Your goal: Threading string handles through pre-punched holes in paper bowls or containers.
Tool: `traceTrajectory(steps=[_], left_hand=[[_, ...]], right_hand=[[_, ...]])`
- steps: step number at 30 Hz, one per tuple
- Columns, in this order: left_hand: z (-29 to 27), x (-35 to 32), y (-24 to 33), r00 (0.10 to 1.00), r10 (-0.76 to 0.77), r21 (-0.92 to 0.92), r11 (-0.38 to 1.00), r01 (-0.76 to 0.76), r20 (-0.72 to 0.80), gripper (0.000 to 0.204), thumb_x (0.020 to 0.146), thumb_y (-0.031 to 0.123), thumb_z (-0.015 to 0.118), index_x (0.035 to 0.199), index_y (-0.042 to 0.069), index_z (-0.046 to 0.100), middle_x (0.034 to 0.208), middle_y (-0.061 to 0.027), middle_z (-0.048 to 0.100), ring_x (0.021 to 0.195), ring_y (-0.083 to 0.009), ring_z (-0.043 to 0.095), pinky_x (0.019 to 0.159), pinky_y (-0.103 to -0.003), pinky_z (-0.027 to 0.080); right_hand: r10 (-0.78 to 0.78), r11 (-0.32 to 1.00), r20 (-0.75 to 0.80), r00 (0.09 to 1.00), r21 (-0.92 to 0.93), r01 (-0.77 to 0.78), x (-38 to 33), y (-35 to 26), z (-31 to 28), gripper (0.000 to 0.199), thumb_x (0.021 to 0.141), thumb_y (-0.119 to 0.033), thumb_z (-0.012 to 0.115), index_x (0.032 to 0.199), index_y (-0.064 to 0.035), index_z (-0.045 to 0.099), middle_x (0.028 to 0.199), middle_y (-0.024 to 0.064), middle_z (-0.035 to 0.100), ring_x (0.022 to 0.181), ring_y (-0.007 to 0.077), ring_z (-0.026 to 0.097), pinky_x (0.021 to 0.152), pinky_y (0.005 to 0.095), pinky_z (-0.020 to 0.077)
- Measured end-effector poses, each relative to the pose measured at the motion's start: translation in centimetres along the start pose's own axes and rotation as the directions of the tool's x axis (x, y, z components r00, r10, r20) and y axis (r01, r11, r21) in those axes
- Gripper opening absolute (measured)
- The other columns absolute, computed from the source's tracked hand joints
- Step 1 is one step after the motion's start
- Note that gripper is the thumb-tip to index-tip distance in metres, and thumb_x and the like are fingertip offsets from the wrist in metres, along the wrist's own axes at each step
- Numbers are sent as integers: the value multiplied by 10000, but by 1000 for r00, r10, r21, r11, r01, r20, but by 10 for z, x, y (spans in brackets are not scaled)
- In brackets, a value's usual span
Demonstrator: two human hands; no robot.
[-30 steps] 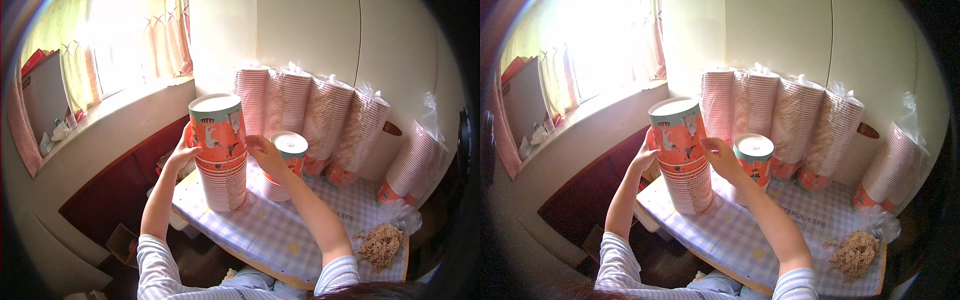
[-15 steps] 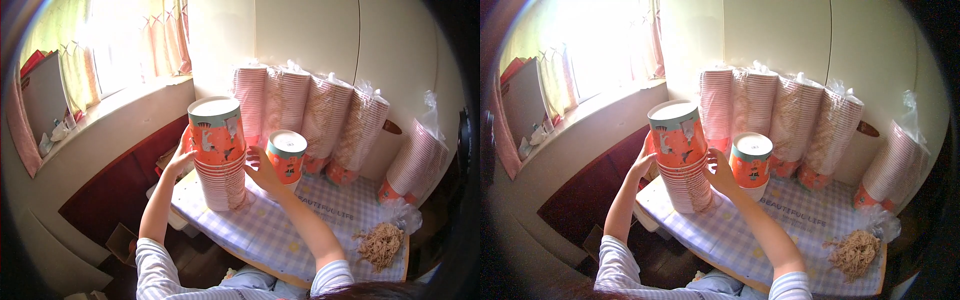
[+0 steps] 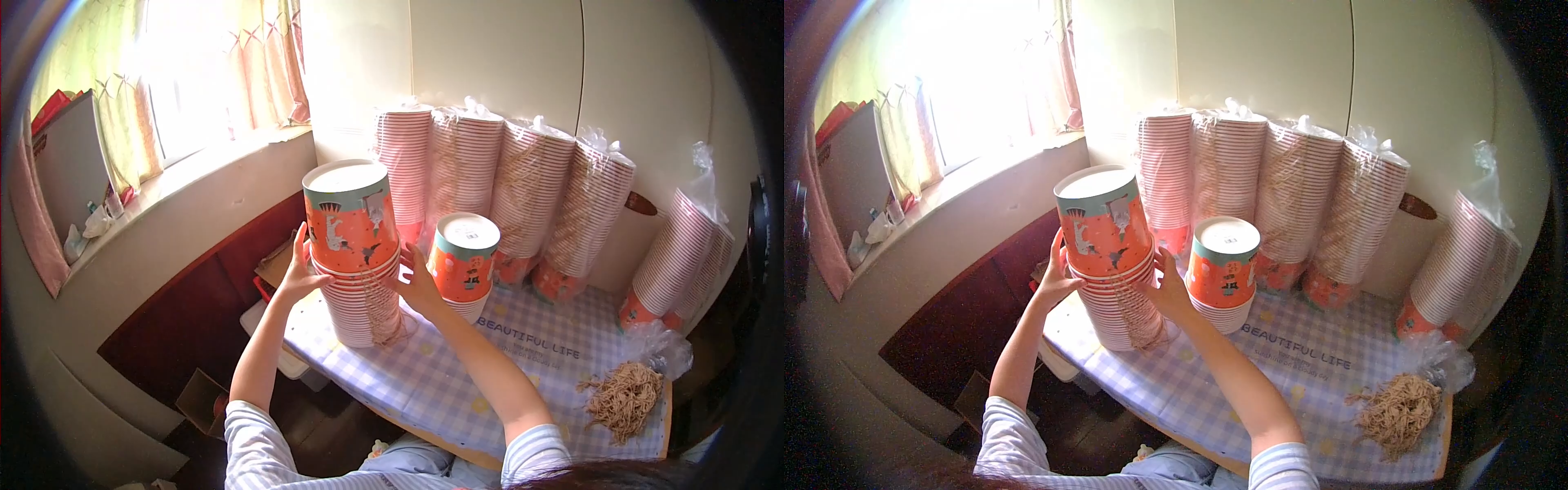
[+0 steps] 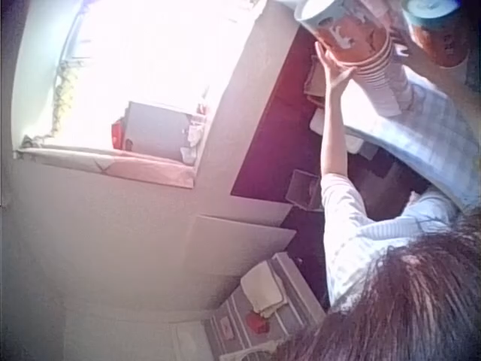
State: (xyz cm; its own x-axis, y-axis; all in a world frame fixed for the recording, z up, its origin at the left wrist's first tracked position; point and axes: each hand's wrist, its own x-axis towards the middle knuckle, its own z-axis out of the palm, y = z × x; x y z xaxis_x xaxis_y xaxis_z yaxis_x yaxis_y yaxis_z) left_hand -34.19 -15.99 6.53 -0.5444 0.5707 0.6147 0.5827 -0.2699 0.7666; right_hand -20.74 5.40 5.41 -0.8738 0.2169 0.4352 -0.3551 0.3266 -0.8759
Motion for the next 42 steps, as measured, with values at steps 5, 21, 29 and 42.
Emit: traceTrajectory(steps=[5, 21, 29, 42], left_hand=[[-1, 0, -10, 993, 109, 132, 986, -102, -51, 1195, 539, 367, 807, 1363, 101, -16, 1315, -182, 329, 1234, -260, 306, 1017, -390, 250], [0, 2, -4, 1000, -2, -10, 1000, 2, 3, 986, 651, 342, 745, 1351, 33, 122, 1363, -121, 251, 1270, -214, 222, 1033, -350, 208], [9, 2, 9, 1000, 2, 38, 999, -1, -27, 1012, 636, 393, 745, 1336, 11, 121, 1328, -128, 284, 1243, -213, 264, 1021, -350, 236], [7, -5, -11, 995, -3, 138, 990, 17, -102, 1020, 608, 444, 748, 1312, -11, 168, 1287, -149, 343, 1210, -231, 325, 999, -356, 274]], right_hand=[[17, 1000, 5, 1000, -1, -17, 2, 3, 2, 928, 679, -301, 729, 1321, -14, 123, 1333, 148, 271, 1201, 243, 352, 924, 383, 366], [31, 999, 20, 999, 8, -31, 22, 20, -10, 682, 738, -323, 657, 1253, -28, 320, 1216, 131, 417, 1094, 241, 440, 875, 365, 394], [-123, 983, 48, 991, -133, 128, 22, -18, -9, 709, 761, -311, 643, 1310, -41, 285, 1274, 129, 402, 1184, 213, 376, 921, 363, 365], [-38, 987, 120, 992, -148, 56, 20, -14, -11, 693, 795, -307, 608, 1327, -38, 255, 1323, 136, 344, 1208, 223, 357, 941, 342, 367]])
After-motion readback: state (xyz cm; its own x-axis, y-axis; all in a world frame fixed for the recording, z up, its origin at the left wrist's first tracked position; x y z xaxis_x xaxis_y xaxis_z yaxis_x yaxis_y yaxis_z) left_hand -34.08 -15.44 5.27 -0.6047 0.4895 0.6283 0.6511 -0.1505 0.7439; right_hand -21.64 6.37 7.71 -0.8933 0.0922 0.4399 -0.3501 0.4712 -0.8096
